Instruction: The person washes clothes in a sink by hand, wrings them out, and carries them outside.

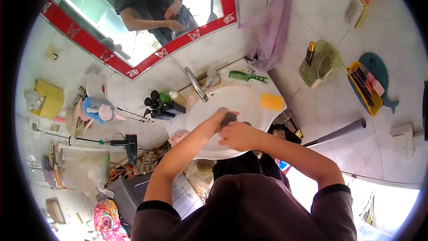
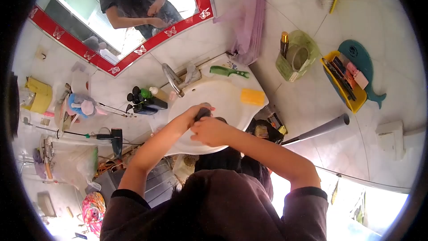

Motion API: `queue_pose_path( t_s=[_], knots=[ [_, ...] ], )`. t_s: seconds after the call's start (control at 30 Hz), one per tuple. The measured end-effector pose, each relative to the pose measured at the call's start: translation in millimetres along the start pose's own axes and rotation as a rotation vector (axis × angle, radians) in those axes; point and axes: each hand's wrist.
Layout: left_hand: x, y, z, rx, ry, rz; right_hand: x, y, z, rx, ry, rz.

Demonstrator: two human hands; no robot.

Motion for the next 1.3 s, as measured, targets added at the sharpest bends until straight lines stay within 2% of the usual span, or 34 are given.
queue_pose_path(
  t_s=[0.03,0.07,0.1,0.17,0.2,0.27,0.3,0.37,0.4,0.43,0.5,0.53,0.6,0.63,0.7,0.73,0.77,0.8,0.83,0.9,0.97,1.0,1.03,1.1,1.13,1.2,1.23,1.3],
  knots=[
    [2,5,3,0.063,0.087,-0.017,0,5,4,-0.072,-0.001,-0.145],
    [5,8,3,-0.005,0.124,-0.089,1,8,9,-0.125,-0.059,-0.28],
    [12,-6,19,-0.005,0.126,-0.094,3,8,16,-0.125,-0.058,-0.275],
    [32,-47,65,0.332,-0.524,-0.819,6,8,27,-0.163,-0.334,-0.791],
    [32,-35,59,0.324,-0.519,-0.823,4,9,26,-0.158,-0.338,-0.782],
    [23,15,26,0.24,0.697,-0.345,-2,11,19,-0.388,-0.632,-1.179],
    [19,35,12,0.236,0.704,-0.344,-5,19,12,-0.381,-0.637,-1.178],
    [7,73,-15,0.006,0.84,-0.414,-15,44,-7,-0.445,-1.043,-1.134],
    [5,85,-25,-0.06,0.74,-0.497,-13,52,-15,-0.348,-1.297,-1.127],
    [6,90,-29,-0.064,0.748,-0.505,-4,52,-9,-0.338,-1.3,-1.119],
    [8,99,-35,-0.091,0.655,-0.96,12,50,6,-0.127,-1.709,-1.105],
    [8,105,-39,-0.096,0.663,-0.967,14,48,9,-0.114,-1.709,-1.099],
    [8,117,-46,-0.254,0.199,-1.395,16,47,13,0.101,-1.61,-0.874],
    [9,123,-44,-0.257,0.203,-1.397,16,46,15,0.107,-1.61,-0.873],
    [10,134,-34,-0.371,-0.257,-1.627,10,46,19,0.218,-1.628,-0.937],
    [9,137,-30,-0.394,-0.289,-1.659,8,52,20,0.159,-1.657,-0.986],
    [8,138,-20,-0.402,-0.288,-1.664,7,56,21,0.099,-1.685,-1.031],
    [8,140,-8,-0.32,-0.27,-1.555,17,49,25,-0.275,-1.834,-1.034],
    [8,143,2,-0.239,-0.251,-1.445,20,48,31,-0.387,-2.015,-1.015],
    [11,148,3,-0.04,-0.509,-1.437,23,42,41,-0.341,-2.231,-0.858],
    [22,155,-19,0.106,-0.79,-1.354,30,30,56,-0.101,-1.966,-0.99],
    [31,155,-27,0.184,-0.893,-1.277,40,18,58,-0.152,-1.889,-0.942],
    [40,150,-30,0.18,-0.889,-1.278,43,17,60,-0.07,-1.952,-0.897],
    [57,139,-29,0.558,-0.474,-1.018,55,3,67,-0.269,-1.979,-0.901],
    [62,137,-25,0.559,-0.466,-1.019,51,5,61,-0.263,-1.978,-0.908],
    [69,134,-15,0.305,-0.653,-1.054,41,18,42,-0.29,-2.137,-0.803],
    [70,135,-11,0.303,-0.637,-1.051,38,21,35,-0.278,-2.141,-0.818],
    [67,138,0,-0.069,-0.794,-0.808,27,19,20,-0.446,-2.204,-0.757]
  ],
)
Point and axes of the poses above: each hand's wrist, its own y-axis away from the middle knuckle, its own z-axis out of the back of the hand, x = y × z, and after that the axes turned 8 degrees about y, right-handed
